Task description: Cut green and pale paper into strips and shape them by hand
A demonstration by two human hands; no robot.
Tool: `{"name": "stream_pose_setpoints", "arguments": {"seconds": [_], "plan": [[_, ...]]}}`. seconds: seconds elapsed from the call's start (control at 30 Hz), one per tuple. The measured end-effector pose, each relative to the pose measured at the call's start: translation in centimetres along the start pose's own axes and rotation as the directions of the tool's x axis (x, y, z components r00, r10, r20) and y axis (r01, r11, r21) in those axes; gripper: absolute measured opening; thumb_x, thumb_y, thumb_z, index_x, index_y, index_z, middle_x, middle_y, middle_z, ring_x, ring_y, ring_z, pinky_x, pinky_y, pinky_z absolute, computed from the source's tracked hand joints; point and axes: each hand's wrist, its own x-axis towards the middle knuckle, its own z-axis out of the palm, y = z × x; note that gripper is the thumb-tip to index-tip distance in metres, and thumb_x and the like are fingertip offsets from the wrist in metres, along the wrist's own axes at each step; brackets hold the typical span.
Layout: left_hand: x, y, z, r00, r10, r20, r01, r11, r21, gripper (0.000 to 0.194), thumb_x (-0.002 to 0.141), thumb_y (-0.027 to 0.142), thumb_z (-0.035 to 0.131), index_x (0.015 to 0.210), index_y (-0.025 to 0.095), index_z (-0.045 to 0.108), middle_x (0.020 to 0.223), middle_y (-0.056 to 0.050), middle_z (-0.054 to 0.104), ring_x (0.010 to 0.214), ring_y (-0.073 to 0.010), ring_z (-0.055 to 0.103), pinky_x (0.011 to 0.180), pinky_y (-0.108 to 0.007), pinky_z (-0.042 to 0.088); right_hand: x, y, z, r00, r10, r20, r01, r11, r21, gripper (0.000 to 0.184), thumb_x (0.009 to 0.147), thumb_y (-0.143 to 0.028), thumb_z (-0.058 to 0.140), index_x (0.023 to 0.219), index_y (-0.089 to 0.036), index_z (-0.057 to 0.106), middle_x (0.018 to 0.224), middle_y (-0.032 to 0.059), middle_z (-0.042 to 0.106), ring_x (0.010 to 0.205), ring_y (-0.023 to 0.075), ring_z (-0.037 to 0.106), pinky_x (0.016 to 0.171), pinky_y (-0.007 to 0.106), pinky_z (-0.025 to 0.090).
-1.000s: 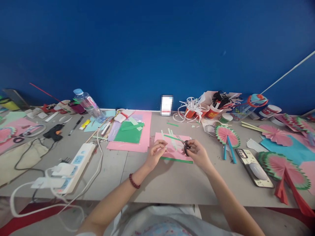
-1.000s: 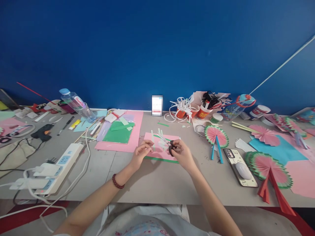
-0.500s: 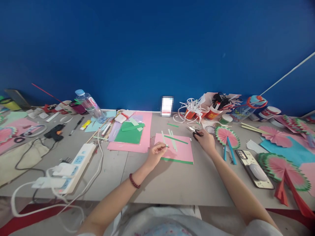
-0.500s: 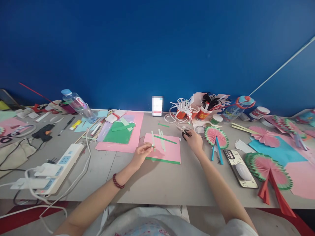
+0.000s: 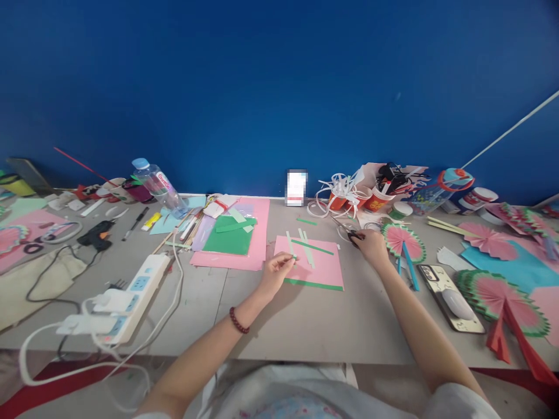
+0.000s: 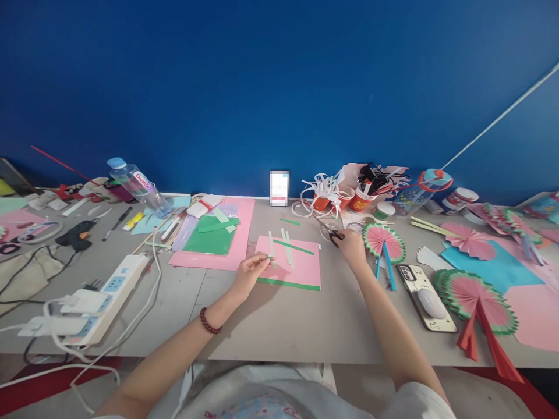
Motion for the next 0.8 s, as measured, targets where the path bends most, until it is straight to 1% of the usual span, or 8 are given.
{"name": "stream_pose_setpoints", "arguments": {"seconds": [0.13, 0.33, 0.47, 0.63, 0.8], "plan": [[0.0, 0.0, 0.0, 1.000, 0.025, -0.006, -0.025, 0.999, 0.034, 0.026, 0.081, 0.040, 0.062, 0.069, 0.017, 0.067, 0.083, -0.007, 0.067, 0.086, -0.0195, 0.060, 0.073, -0.029, 0.045, 0.5, 0.4, 0.2, 0.999, 0.036, 0.003, -0.036, 0.993, 0.115, 0.022, 0.067, -0.028, 0.067, 0.083, -0.014, 0.069, 0.074, 0.0080, 0.070, 0.071, 0.0225, 0.063, 0.062, 0.029, 0.043], [0.0, -0.1, 0.0, 0.999, 0.045, -0.005, -0.045, 0.998, 0.045, 0.025, 0.081, 0.039, 0.062, 0.071, 0.017, 0.068, 0.083, -0.007, 0.067, 0.082, -0.0188, 0.060, 0.071, -0.029, 0.046, 1.2, 1.0, 0.2, 0.993, 0.040, 0.114, -0.063, 0.978, 0.201, 0.018, 0.065, -0.031, 0.066, 0.073, -0.016, 0.067, 0.066, 0.0050, 0.068, 0.062, 0.0197, 0.062, 0.056, 0.027, 0.042], [0.0, -0.2, 0.0, 0.999, 0.048, -0.007, -0.048, 0.998, 0.040, 0.023, 0.081, 0.038, 0.061, 0.074, 0.017, 0.069, 0.083, -0.007, 0.067, 0.083, -0.0188, 0.061, 0.072, -0.029, 0.046, 1.2, 0.7, -0.1, 0.992, 0.003, 0.127, -0.020, 0.990, 0.136, 0.016, 0.066, -0.030, 0.066, 0.074, -0.016, 0.069, 0.065, 0.0044, 0.069, 0.061, 0.0194, 0.061, 0.055, 0.027, 0.041], [0.0, -0.3, 0.0, 0.999, 0.044, -0.010, -0.043, 0.998, 0.037, 0.022, 0.081, 0.037, 0.062, 0.073, 0.017, 0.068, 0.082, -0.007, 0.067, 0.082, -0.0183, 0.060, 0.071, -0.028, 0.046, 1.1, 0.1, -0.3, 0.991, -0.030, 0.133, 0.023, 0.999, 0.049, 0.014, 0.070, -0.027, 0.062, 0.071, -0.016, 0.071, 0.064, 0.0064, 0.068, 0.062, 0.0209, 0.060, 0.057, 0.029, 0.039], [-0.1, -0.3, 0.1, 0.999, 0.048, -0.006, -0.047, 0.998, 0.042, 0.023, 0.082, 0.037, 0.060, 0.074, 0.017, 0.068, 0.082, -0.007, 0.067, 0.081, -0.0179, 0.060, 0.072, -0.029, 0.045, 0.7, -0.5, -0.6, 0.992, -0.041, 0.123, 0.039, 0.999, 0.013, 0.019, 0.073, -0.027, 0.058, 0.076, -0.015, 0.072, 0.071, 0.0091, 0.069, 0.069, 0.0230, 0.061, 0.061, 0.030, 0.041]]}}
